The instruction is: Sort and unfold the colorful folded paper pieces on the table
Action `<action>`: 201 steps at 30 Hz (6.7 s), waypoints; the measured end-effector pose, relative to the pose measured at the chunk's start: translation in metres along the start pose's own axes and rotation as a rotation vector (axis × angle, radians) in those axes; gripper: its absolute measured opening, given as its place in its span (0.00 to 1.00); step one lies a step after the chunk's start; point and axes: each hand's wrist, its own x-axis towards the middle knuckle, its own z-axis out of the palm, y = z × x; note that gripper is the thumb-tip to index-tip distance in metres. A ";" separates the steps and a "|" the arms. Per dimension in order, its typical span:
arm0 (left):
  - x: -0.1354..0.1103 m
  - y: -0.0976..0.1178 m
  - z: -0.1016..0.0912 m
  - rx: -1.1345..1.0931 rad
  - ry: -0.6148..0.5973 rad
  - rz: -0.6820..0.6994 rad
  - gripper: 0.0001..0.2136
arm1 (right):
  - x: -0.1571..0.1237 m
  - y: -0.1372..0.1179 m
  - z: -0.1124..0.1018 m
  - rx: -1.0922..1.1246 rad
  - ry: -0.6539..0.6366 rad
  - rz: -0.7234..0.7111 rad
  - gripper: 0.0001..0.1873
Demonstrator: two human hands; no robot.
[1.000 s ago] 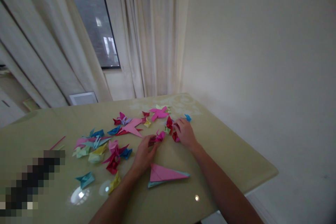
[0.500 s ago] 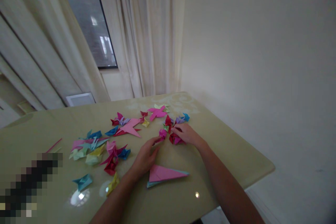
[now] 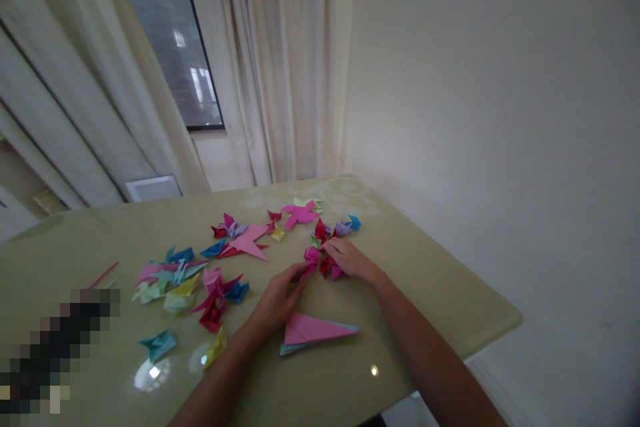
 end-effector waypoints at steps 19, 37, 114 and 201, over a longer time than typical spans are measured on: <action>-0.001 0.004 0.001 0.095 0.147 0.090 0.13 | 0.014 0.008 0.010 -0.008 0.079 0.080 0.21; -0.021 0.031 -0.066 1.403 0.117 -0.460 0.13 | 0.009 0.000 0.009 -0.072 0.134 -0.009 0.19; -0.005 -0.005 -0.038 0.193 0.456 -0.088 0.17 | -0.014 0.022 -0.079 0.049 -0.020 0.251 0.16; -0.018 -0.026 -0.071 0.981 0.360 -0.353 0.23 | -0.002 0.019 -0.059 0.219 0.979 0.319 0.26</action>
